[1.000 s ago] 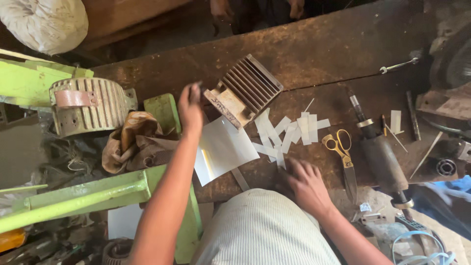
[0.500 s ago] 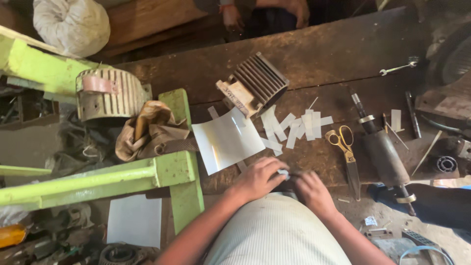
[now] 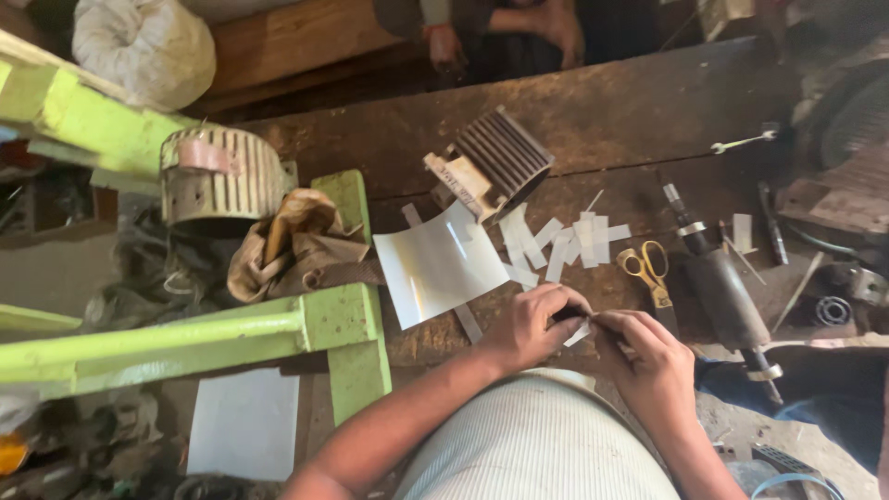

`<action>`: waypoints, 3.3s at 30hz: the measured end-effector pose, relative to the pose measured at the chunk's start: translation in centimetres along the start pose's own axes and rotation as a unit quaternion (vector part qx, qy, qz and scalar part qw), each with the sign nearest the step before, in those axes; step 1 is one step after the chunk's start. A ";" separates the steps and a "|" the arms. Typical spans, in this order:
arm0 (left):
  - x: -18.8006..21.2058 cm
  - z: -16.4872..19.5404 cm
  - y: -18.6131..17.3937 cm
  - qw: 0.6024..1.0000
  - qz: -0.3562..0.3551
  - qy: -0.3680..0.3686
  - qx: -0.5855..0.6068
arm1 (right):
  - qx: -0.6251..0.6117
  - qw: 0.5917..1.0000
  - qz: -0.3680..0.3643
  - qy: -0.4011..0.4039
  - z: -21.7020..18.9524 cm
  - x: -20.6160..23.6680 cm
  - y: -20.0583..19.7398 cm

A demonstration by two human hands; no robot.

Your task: The person cuts small rectangular pieces of white material using shears and inserts them into the slots of a metal motor stator. The person repeatedly picks up the stator, places a piece into a slot, and sets it down, continuing this process throughout the clip.

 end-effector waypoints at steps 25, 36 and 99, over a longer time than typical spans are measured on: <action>-3.5 1.5 -2.6 0.981 -0.137 -0.092 0.104 | -0.049 0.977 0.112 0.176 0.3 0.7 0.8; -3.4 2.3 -4.9 0.979 -0.174 0.099 0.048 | -0.181 0.971 0.111 0.106 0.3 1.2 2.3; -4.8 0.1 0.9 0.976 -0.211 0.044 0.043 | -0.157 0.962 0.117 0.191 3.3 4.0 1.2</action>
Point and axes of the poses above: each hand's wrist, its own x-axis away from the middle knuckle, its own y-axis out of the palm, z = x × y, the point moved 4 cm from there along -x, towards the middle knuckle, and after that the axes turned 3 degrees about -z, right-handed, at the moved point
